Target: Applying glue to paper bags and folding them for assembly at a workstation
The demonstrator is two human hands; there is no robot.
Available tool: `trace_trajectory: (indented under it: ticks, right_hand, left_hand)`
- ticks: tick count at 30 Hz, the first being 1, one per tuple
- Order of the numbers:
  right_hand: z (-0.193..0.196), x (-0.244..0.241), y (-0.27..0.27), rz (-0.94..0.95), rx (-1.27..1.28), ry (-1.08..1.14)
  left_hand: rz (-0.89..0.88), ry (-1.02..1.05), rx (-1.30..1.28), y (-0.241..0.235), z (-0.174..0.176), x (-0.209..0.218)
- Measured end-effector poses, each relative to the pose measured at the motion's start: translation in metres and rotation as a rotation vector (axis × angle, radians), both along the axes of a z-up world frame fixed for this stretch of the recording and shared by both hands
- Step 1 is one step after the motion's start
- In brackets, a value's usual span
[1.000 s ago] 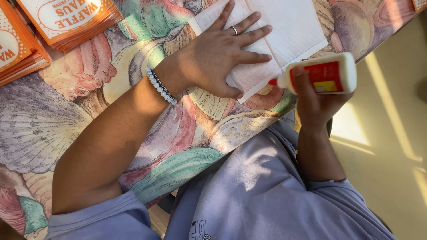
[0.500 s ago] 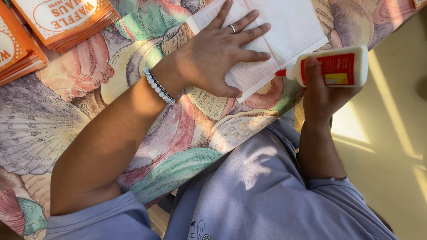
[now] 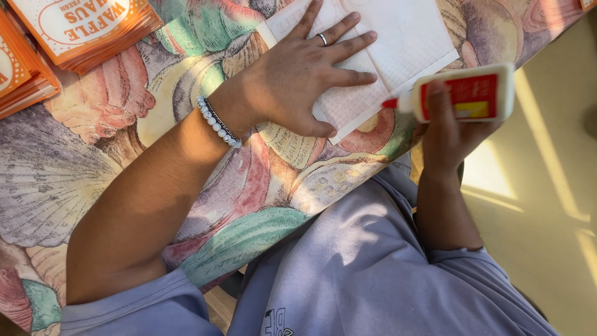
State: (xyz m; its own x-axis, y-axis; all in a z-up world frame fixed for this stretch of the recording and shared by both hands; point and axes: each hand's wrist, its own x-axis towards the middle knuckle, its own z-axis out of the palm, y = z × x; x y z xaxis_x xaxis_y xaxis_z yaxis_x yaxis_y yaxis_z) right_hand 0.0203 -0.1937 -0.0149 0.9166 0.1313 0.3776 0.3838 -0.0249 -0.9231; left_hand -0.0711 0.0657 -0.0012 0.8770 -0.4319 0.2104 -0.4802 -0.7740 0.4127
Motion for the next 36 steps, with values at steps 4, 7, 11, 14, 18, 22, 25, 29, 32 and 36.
trace_trajectory:
  ticks: [4,7,11,14,18,22,25,29,32,36]
  right_hand:
    - [-0.019,-0.026,-0.006,0.032,-0.008,0.213]
    - [-0.013,-0.013,-0.008,0.002,-0.034,0.163]
    - [-0.002,0.007,-0.004,-0.036,0.008,-0.007]
    - [-0.005,-0.005,-0.007,-0.033,0.020,0.123]
    - [0.006,0.006,0.001,0.000,-0.038,-0.002]
    - [-0.001,0.002,-0.004,-0.072,-0.036,-0.009]
    - [-0.010,-0.026,-0.008,0.015,-0.075,0.178]
    - [-0.007,-0.042,-0.002,0.071,-0.055,0.243]
    - [-0.013,-0.019,-0.009,0.003,-0.001,0.182]
    - [-0.014,-0.002,-0.012,-0.033,0.000,0.064]
  left_hand:
    - [-0.005,0.010,-0.017,0.000,-0.001,0.000]
    - [-0.009,0.013,-0.022,0.000,0.000,0.000]
    - [-0.008,0.003,-0.016,0.000,0.000,0.000]
    - [-0.008,0.011,-0.012,0.001,0.001,0.000]
    - [-0.002,0.033,-0.017,0.000,0.004,-0.001]
    - [-0.005,0.033,-0.021,0.000,0.005,0.000]
    - [-0.002,0.010,-0.034,-0.002,0.005,-0.001]
    - [0.020,0.053,-0.009,-0.002,0.007,-0.003]
    - [0.018,0.022,-0.012,-0.001,0.005,-0.002]
    - [0.013,0.002,-0.035,-0.001,0.002,-0.003]
